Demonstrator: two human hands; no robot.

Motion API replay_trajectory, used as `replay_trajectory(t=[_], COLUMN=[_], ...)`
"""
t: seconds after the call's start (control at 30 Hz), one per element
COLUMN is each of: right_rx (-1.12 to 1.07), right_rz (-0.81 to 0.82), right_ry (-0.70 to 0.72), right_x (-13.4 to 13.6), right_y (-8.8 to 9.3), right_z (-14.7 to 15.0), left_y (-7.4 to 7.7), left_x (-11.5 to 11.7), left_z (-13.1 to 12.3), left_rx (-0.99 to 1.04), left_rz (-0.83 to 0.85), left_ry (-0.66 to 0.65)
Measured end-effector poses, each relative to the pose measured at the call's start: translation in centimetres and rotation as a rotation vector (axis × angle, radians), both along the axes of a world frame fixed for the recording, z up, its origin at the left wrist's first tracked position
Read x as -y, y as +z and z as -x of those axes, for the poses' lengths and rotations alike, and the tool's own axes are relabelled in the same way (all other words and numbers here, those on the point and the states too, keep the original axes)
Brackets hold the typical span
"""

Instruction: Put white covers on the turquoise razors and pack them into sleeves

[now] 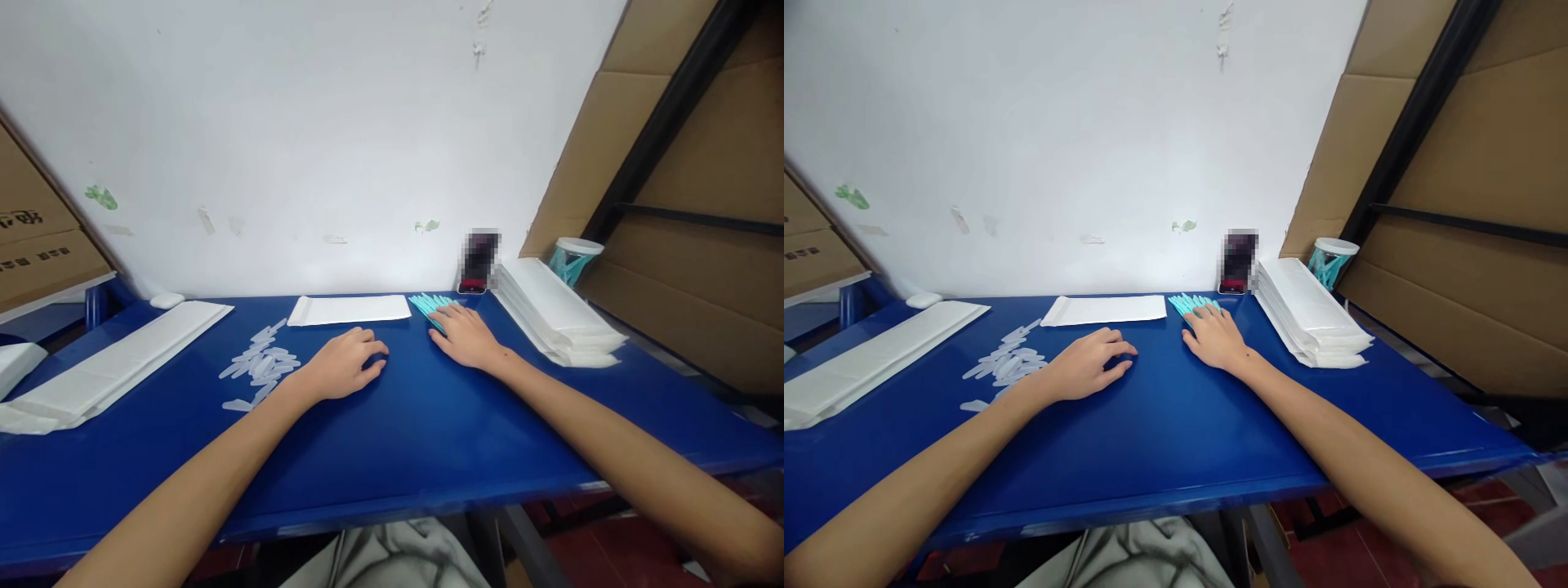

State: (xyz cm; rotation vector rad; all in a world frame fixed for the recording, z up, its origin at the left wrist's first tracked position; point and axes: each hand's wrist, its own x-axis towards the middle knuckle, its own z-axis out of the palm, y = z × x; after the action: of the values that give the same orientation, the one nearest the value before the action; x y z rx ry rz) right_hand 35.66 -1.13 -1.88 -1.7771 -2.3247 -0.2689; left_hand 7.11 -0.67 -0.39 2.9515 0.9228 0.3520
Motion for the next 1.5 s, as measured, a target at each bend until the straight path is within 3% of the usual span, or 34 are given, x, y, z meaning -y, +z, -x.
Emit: replay_trajectory(t=[0.67, 1.07, 1.13, 1.3, 1.5], right_rx=[-0.028, -0.137, -0.136, -0.108, -0.095], right_rz=[0.011, 0.014, 0.020, 0.036, 0.060], right_ry=[0.062, -0.035, -0.041, 0.003, 0.087], right_x=[-2.2, -2.7, -2.6, -2.1, -0.8], right_y=[0.5, 0.3, 0.4, 0.8, 1.4], right_z=[-0.3, -0.5, -0.4, 0.0, 0.3], left_y=[-0.2, -0.6, -0.8, -0.8, -0.8], left_x=[-0.1, -0.2, -0.3, -0.7, -2.2], left_z=[-0.3, -1.0, -1.2, -1.6, -0.6], left_rx=[0.002, 0.022, 0.014, -0.089, -0.108], left_rz=[0.014, 0.002, -0.024, 0.061, 0.104], left_ry=[-0.011, 0.001, 0.061, 0.423, 0.516])
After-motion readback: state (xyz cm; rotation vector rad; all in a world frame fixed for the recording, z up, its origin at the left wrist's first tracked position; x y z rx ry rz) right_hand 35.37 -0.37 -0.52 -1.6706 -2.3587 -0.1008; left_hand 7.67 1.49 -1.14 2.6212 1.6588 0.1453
